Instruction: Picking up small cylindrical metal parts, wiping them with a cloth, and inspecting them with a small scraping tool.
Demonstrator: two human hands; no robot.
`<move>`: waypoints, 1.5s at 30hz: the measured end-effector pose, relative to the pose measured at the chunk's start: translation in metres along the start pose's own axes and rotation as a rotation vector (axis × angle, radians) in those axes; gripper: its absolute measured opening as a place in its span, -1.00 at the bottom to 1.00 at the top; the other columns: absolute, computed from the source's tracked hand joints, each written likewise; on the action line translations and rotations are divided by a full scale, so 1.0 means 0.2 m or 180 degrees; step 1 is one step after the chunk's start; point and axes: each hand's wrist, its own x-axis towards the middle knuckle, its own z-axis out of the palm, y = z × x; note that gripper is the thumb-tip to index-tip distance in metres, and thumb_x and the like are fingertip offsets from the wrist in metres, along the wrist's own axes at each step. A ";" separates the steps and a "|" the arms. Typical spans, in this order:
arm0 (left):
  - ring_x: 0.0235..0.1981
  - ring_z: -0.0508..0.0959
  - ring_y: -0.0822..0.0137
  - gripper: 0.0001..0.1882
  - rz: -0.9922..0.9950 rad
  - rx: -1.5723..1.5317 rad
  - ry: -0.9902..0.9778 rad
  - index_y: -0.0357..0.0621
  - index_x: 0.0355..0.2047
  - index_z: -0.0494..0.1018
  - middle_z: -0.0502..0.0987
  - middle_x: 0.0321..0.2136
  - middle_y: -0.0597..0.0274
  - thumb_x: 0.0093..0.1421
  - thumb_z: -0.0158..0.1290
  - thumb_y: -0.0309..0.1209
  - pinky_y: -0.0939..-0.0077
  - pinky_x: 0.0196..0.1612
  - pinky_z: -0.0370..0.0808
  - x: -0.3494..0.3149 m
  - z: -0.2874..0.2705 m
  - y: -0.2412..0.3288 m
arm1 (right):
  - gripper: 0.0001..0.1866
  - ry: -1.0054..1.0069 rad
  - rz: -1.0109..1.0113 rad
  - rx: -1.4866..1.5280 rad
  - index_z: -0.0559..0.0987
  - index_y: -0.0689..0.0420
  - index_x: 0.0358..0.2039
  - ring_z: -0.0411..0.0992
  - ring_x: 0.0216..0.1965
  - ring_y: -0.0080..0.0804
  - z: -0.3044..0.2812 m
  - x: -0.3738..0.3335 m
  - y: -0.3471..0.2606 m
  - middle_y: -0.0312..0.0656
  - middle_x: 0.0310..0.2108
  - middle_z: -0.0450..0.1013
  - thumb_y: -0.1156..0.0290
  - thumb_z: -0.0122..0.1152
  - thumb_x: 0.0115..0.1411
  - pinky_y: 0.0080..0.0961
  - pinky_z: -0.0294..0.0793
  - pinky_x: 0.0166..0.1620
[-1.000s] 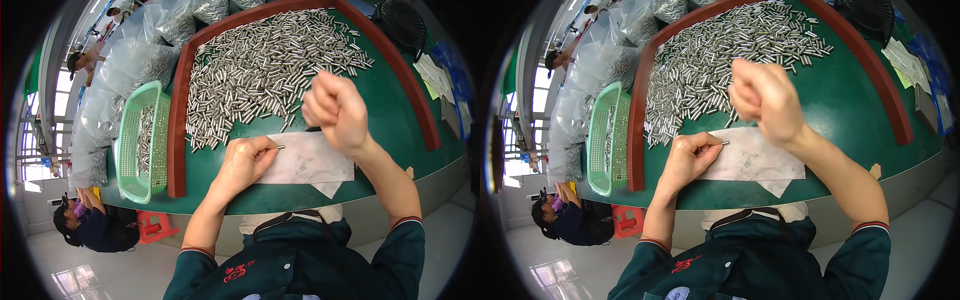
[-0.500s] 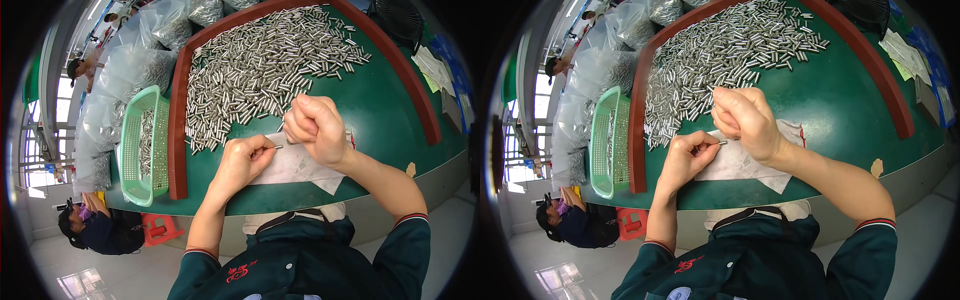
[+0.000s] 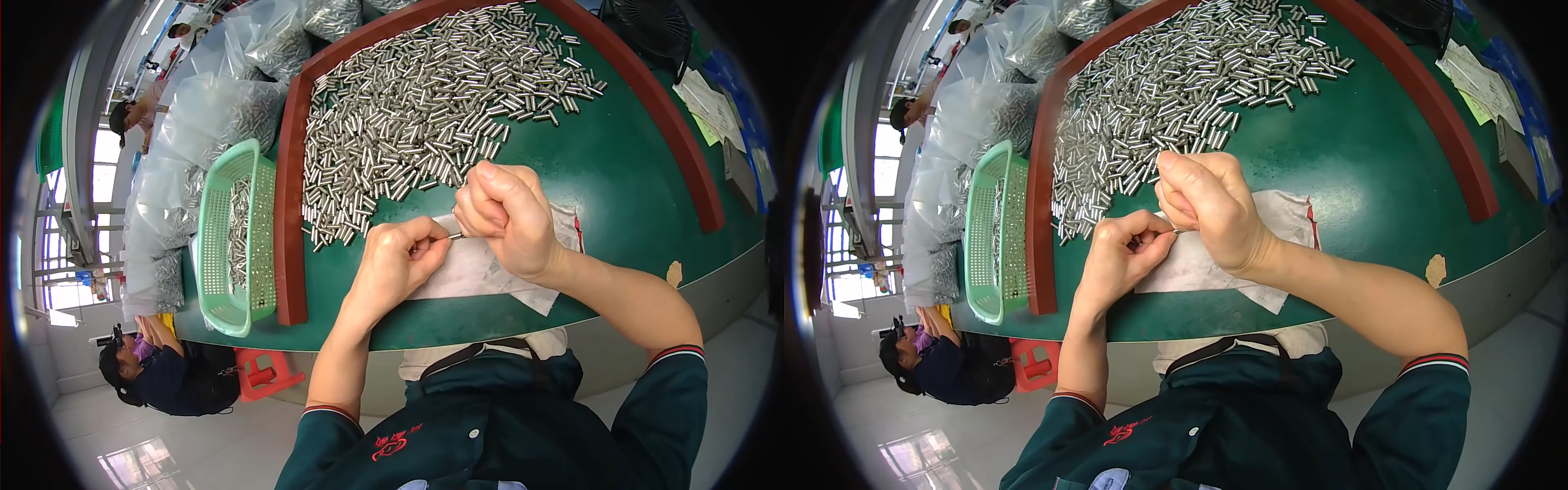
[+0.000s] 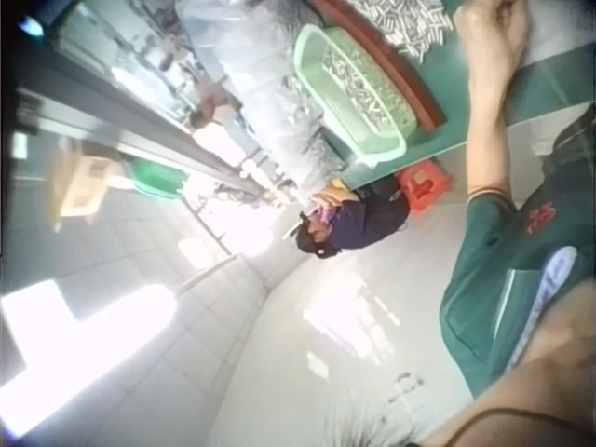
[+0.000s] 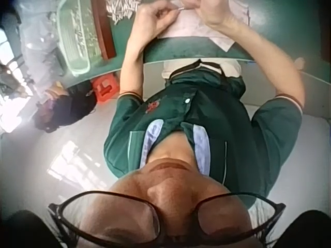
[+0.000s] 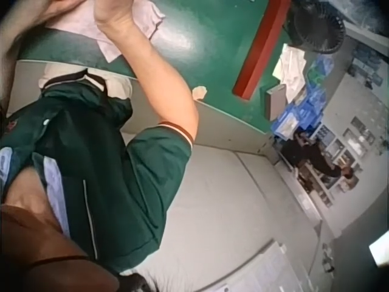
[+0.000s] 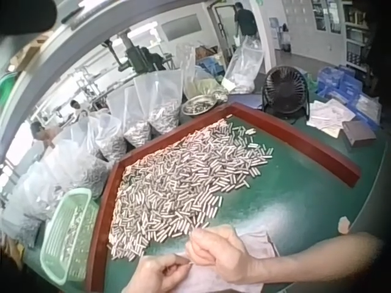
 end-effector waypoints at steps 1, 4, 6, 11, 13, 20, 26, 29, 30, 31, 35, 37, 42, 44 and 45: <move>-0.82 0.25 0.47 -0.96 0.0022 -0.0022 0.0017 -0.26 -0.60 0.43 0.27 -0.85 0.24 -0.10 0.06 -0.55 0.58 -0.70 0.23 0.00 0.00 0.00 | -0.55 -0.0002 0.0001 -0.0002 0.05 0.04 -0.84 -0.15 -0.79 -0.64 0.00 0.00 0.00 -0.41 -0.88 -0.05 0.28 -0.30 0.19 -0.63 -0.12 -0.67; -0.76 0.19 0.64 -0.94 0.0018 -0.0063 -0.0048 -0.31 -0.57 0.43 0.29 -0.81 0.38 -0.08 0.08 -0.57 0.73 -0.69 0.16 0.00 -0.01 0.00 | -0.56 0.0023 0.0048 -0.0043 0.06 0.05 -0.83 -0.14 -0.79 -0.65 0.00 0.01 0.00 -0.41 -0.88 -0.05 0.29 -0.30 0.19 -0.63 -0.12 -0.67; -0.74 0.21 0.64 -0.95 0.0046 0.0009 -0.0062 -0.30 -0.57 0.42 0.31 -0.79 0.38 -0.08 0.07 -0.57 0.74 -0.68 0.17 0.00 -0.01 0.01 | -0.56 -0.0035 -0.0053 -0.0180 0.05 0.06 -0.84 -0.13 -0.78 -0.65 0.00 0.00 -0.01 -0.41 -0.87 -0.05 0.30 -0.29 0.19 -0.63 -0.11 -0.66; -0.67 0.26 0.60 -0.95 -0.0721 -0.2214 -0.0107 -0.19 -0.54 0.36 0.44 -0.58 0.31 0.01 0.02 -0.53 0.77 -0.59 0.21 0.00 -0.06 -0.02 | -0.58 -0.0034 -0.0218 -0.0235 0.08 0.09 -0.83 -0.09 -0.75 -0.72 -0.02 0.01 -0.06 -0.45 -0.83 0.00 0.36 -0.22 0.17 -0.68 -0.10 -0.66; -0.67 0.22 0.59 -0.94 -0.0863 -0.4238 -0.0479 -0.16 -0.53 0.32 0.43 -0.56 0.21 0.01 0.00 -0.53 0.76 -0.57 0.19 0.02 -0.09 -0.06 | -0.55 0.0028 0.0060 -0.0435 0.05 0.05 -0.85 -0.14 -0.80 -0.64 -0.02 0.02 -0.06 -0.40 -0.89 -0.06 0.30 -0.28 0.18 -0.63 -0.10 -0.66; -0.65 0.26 0.59 -0.90 -0.1105 -0.4511 -0.0293 -0.19 -0.37 0.38 0.45 -0.53 0.25 0.07 -0.06 -0.53 0.76 -0.56 0.20 0.04 -0.10 -0.09 | -0.56 0.0051 0.0279 -0.0175 0.07 0.07 -0.84 -0.12 -0.79 -0.69 -0.04 0.02 -0.06 -0.40 -0.88 0.00 0.29 -0.25 0.18 -0.67 -0.13 -0.68; -0.69 0.18 0.53 -0.84 -0.1137 -0.5023 -0.0181 -0.21 -0.42 0.34 0.31 -0.66 0.28 0.13 -0.20 -0.41 0.72 -0.61 0.14 0.04 -0.12 -0.09 | -0.55 0.0110 0.0315 -0.0117 0.07 0.07 -0.84 -0.12 -0.80 -0.69 -0.04 0.03 -0.06 -0.40 -0.88 0.00 0.28 -0.24 0.18 -0.66 -0.12 -0.69; -0.71 0.09 0.55 -0.71 -0.0702 -0.4819 -0.0027 -0.16 -0.55 0.27 0.23 -0.70 0.33 0.22 -0.25 -0.26 0.69 -0.65 0.05 0.06 -0.10 -0.14 | -0.55 0.0150 0.0315 -0.0117 0.07 0.07 -0.84 -0.12 -0.80 -0.69 -0.03 0.04 -0.06 -0.39 -0.88 0.00 0.27 -0.24 0.18 -0.66 -0.12 -0.69; -0.72 0.07 0.60 -0.70 -0.0496 -0.4220 -0.0004 -0.16 -0.56 0.29 0.19 -0.73 0.38 0.22 -0.20 -0.25 0.68 -0.67 0.01 0.07 -0.10 -0.14 | -0.55 0.0162 0.0295 -0.0135 0.07 0.07 -0.84 -0.12 -0.80 -0.69 -0.03 0.04 -0.07 -0.39 -0.89 0.00 0.27 -0.24 0.18 -0.66 -0.12 -0.69; -0.72 0.10 0.61 -0.73 -0.0560 -0.3376 0.0331 -0.19 -0.55 0.32 0.21 -0.74 0.39 0.20 -0.16 -0.29 0.68 -0.67 0.04 0.08 -0.09 -0.12 | -0.55 0.0173 0.0276 -0.0152 0.07 0.07 -0.84 -0.12 -0.80 -0.69 -0.03 0.03 -0.07 -0.39 -0.89 0.00 0.27 -0.25 0.18 -0.66 -0.12 -0.69; -0.73 0.39 0.36 -0.88 0.0264 -0.0031 0.1225 -0.23 -0.43 0.42 0.42 -0.73 0.23 0.09 -0.02 -0.43 0.53 -0.63 0.31 0.11 -0.01 -0.06 | -0.55 0.0221 0.0327 -0.0147 0.07 0.07 -0.84 -0.12 -0.80 -0.69 -0.03 0.04 -0.07 -0.39 -0.89 0.00 0.28 -0.25 0.18 -0.66 -0.11 -0.69; -0.70 0.43 0.10 -0.92 0.0453 0.0548 0.1064 -0.16 -0.42 0.41 0.43 -0.72 0.06 0.04 -0.01 -0.46 0.33 -0.63 0.33 0.12 0.01 -0.09 | -0.55 0.0248 0.0325 -0.0133 0.06 0.06 -0.85 -0.11 -0.80 -0.68 -0.02 0.04 -0.07 -0.39 -0.89 0.01 0.28 -0.25 0.17 -0.66 -0.10 -0.69; -0.73 0.44 0.15 -0.90 0.0485 0.1253 0.0812 -0.19 -0.42 0.37 0.42 -0.75 0.09 0.02 0.01 -0.48 0.35 -0.65 0.30 0.13 0.01 -0.09 | -0.55 0.0256 0.0326 -0.0170 0.06 0.06 -0.85 -0.10 -0.80 -0.68 -0.03 0.04 -0.06 -0.39 -0.89 0.01 0.28 -0.25 0.17 -0.66 -0.10 -0.69; -0.76 0.42 0.19 -0.92 0.0514 0.1264 0.0825 -0.20 -0.44 0.37 0.39 -0.78 0.10 0.02 0.01 -0.49 0.40 -0.67 0.29 0.13 0.01 -0.08 | -0.55 0.0251 0.0336 -0.0181 0.06 0.06 -0.85 -0.10 -0.80 -0.68 -0.03 0.04 -0.07 -0.39 -0.89 0.01 0.29 -0.25 0.18 -0.66 -0.10 -0.69; -0.73 0.42 0.14 -0.92 0.0375 0.0977 0.0716 -0.20 -0.46 0.35 0.39 -0.77 0.09 0.02 0.00 -0.48 0.34 -0.66 0.29 0.11 0.00 -0.07 | -0.55 0.0244 0.0317 -0.0177 0.06 0.07 -0.85 -0.10 -0.80 -0.68 -0.03 0.04 -0.07 -0.39 -0.88 0.02 0.29 -0.25 0.18 -0.66 -0.10 -0.69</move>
